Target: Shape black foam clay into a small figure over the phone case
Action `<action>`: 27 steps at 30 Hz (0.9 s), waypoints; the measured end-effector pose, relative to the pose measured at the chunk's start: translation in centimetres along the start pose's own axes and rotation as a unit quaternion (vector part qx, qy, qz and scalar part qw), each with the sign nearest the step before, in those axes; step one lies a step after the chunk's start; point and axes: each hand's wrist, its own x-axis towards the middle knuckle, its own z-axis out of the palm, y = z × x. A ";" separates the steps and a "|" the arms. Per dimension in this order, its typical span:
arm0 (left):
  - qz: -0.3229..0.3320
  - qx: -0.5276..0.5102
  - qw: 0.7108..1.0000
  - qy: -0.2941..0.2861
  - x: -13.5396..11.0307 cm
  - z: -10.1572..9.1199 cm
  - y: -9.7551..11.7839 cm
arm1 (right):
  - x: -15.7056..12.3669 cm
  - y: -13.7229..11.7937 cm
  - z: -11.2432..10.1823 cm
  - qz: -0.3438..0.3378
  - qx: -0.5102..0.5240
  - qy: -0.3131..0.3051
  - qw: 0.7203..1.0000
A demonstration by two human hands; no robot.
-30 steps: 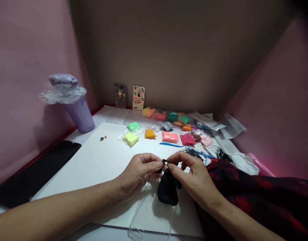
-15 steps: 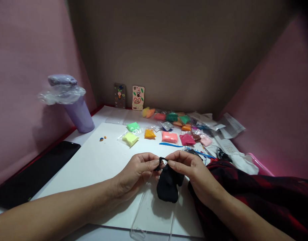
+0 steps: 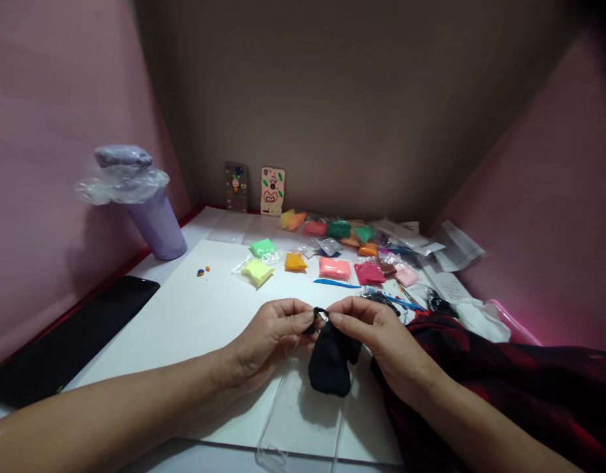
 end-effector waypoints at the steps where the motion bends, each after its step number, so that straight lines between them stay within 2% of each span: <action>1: -0.002 0.000 1.000 0.002 0.0 0.0 0.0 | 0.0 0.0 0.0 0.002 0.002 -0.003 1.000; 8: 0.004 0.004 1.000 0.014 0.2 0.2 0.1 | 0.0 -0.3 -0.2 -0.005 0.047 -0.045 0.998; 11: 0.007 0.010 1.000 0.013 0.1 0.3 0.1 | -0.1 -0.3 -0.1 -0.008 0.024 -0.023 0.999; 15: 0.008 0.021 1.000 0.002 -0.1 0.4 0.2 | 0.0 -0.1 0.2 -0.018 -0.056 0.019 0.998; 27: 0.012 0.011 1.000 0.003 0.1 0.4 0.1 | -0.1 -0.4 0.3 -0.019 -0.047 0.011 0.999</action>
